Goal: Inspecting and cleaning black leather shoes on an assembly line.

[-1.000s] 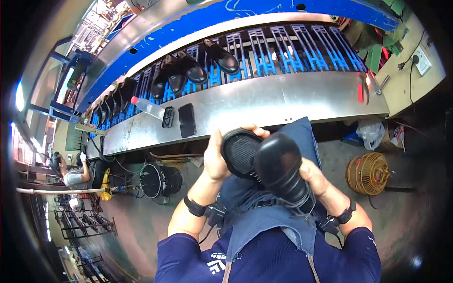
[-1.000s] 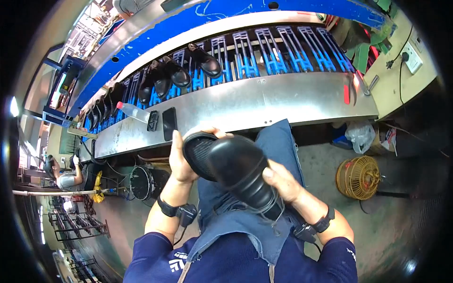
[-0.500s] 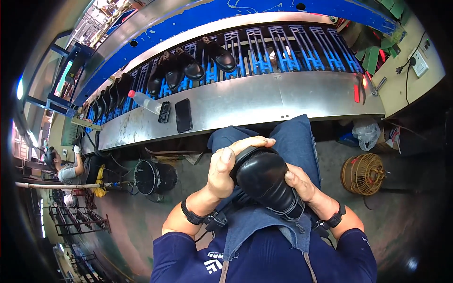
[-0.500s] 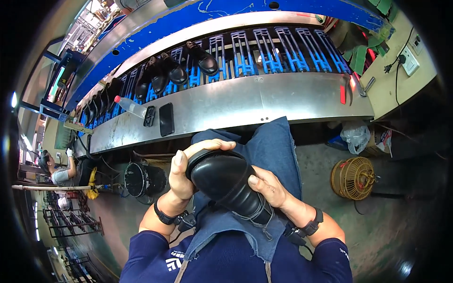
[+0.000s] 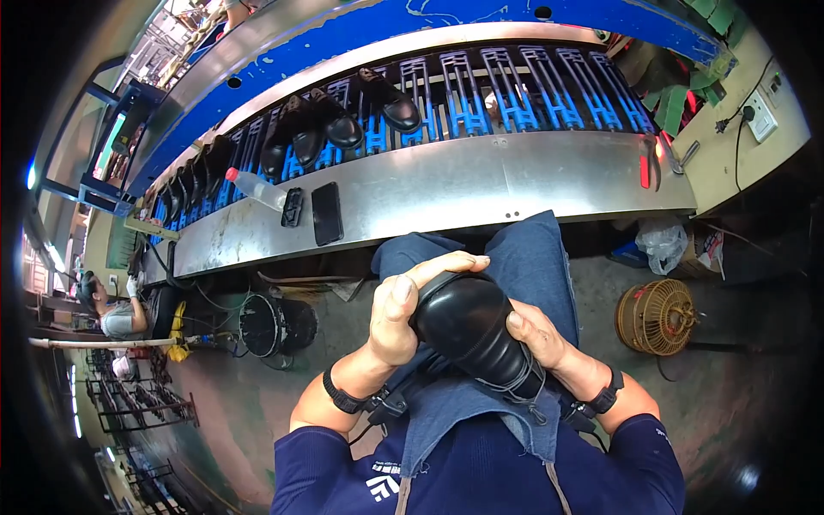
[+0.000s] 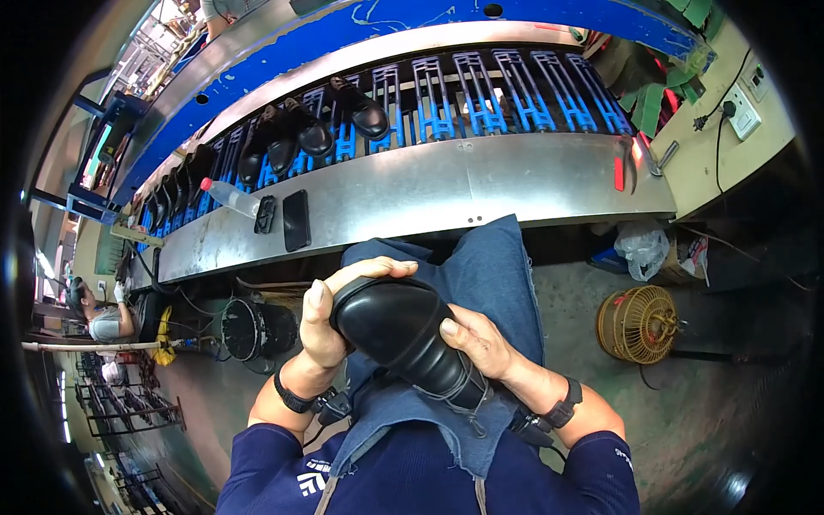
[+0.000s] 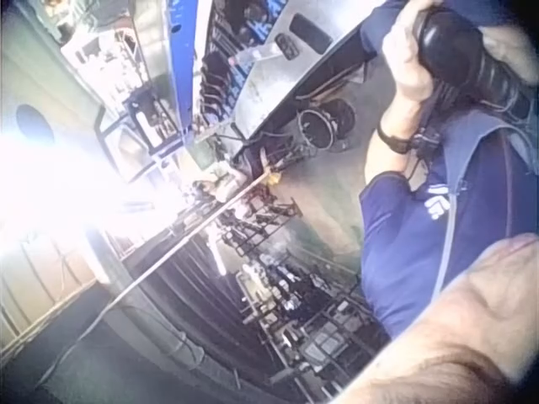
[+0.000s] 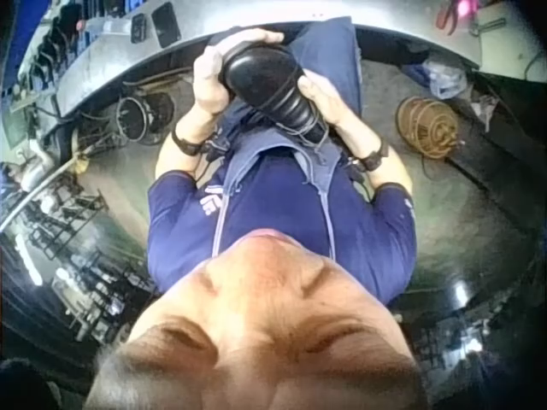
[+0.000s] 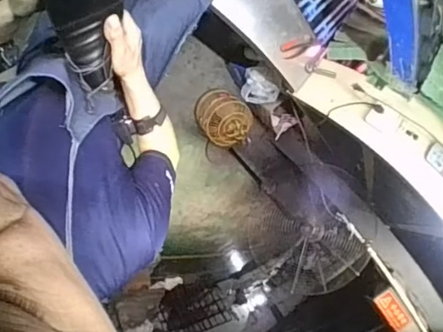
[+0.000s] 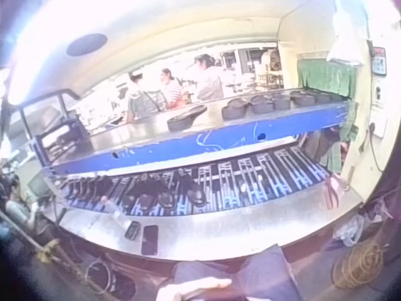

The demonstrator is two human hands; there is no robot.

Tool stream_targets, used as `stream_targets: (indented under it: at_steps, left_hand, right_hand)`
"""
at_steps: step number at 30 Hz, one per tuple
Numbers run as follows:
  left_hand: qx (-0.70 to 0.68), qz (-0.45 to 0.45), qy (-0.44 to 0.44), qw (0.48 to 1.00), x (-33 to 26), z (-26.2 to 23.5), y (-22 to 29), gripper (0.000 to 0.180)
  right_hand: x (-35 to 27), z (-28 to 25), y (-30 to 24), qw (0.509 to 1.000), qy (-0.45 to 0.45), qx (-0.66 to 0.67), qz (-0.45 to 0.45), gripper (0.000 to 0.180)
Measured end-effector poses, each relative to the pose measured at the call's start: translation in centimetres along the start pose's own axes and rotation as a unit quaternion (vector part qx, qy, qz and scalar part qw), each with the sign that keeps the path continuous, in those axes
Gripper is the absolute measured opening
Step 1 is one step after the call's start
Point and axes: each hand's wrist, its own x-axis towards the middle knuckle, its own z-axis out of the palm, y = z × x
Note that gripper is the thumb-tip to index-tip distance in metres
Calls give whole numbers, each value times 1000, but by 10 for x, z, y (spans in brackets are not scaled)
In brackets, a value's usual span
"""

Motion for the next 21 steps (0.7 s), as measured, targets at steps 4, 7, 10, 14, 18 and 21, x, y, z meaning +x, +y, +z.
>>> stream_targets:
  at_steps: [4, 7, 10, 14, 18, 21]
  left_hand:
    - [5, -38, -5, 999, -1, 0, 2, 77]
    - [-6, -22, -4, 1000, -3, 0, 0, 74]
    - [27, -38, -10, 999, -7, 6, 7, 80]
    - [89, -70, -25, 993, -11, 10, 36, 58]
    - [254, 37, -68, 964, 0, 6, 36, 68]
    - [363, 108, -78, 922, 1, 13, 24, 68]
  right_hand:
    - [1, 3, 2, 1000, 21, 16, 2, 60]
    - [-1, -3, 16, 1000, 23, 1, 0, 58]
    - [-5, -4, 17, 1000, 17, 15, 12, 57]
    - [-8, -7, 18, 1000, 25, 1, 3, 57]
    - [-6, -6, 12, 999, 36, 27, 12, 58]
    - [-9, -12, 20, 998, 39, 44, 22, 60]
